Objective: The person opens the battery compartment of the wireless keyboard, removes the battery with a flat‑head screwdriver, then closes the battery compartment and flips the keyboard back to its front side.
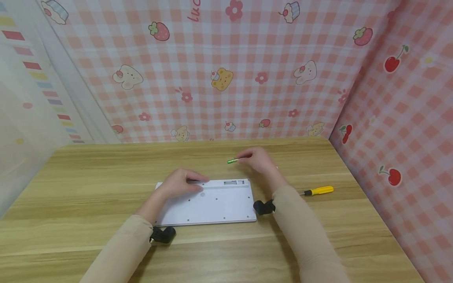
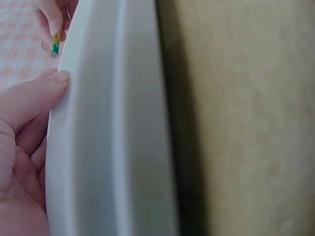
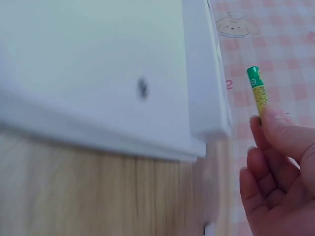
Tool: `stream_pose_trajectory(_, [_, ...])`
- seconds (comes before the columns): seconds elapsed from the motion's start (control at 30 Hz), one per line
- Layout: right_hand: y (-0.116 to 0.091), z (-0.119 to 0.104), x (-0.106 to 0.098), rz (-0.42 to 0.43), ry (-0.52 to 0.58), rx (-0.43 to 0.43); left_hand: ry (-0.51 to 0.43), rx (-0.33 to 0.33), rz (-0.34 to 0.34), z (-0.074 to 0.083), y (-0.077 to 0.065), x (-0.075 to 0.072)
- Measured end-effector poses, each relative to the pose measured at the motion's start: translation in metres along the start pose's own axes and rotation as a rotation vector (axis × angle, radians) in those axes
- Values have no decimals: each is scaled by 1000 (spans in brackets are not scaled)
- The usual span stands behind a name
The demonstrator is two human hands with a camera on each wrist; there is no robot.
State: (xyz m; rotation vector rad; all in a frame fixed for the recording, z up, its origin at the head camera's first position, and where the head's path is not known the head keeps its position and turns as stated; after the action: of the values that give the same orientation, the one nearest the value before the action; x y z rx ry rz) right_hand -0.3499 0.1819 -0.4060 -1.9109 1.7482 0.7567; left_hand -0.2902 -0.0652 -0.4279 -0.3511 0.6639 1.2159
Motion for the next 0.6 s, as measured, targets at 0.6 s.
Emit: stream_pose_trajectory(0.6, [24,5,30,2,48,108,3,16,-4,-1,0,0])
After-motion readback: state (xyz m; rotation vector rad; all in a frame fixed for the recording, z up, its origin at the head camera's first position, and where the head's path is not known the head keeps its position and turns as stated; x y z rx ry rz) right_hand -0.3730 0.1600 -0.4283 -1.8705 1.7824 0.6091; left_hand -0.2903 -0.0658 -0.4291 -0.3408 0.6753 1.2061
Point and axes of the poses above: each hand's wrist, its own y-axis towards the middle knuckle, its own x-axis out of the palm, z = x × y, the point moved 6 cm from there along y, towards the middle knuckle, and after that the axes turned 10 degrees about z, right-handed, at the moved point
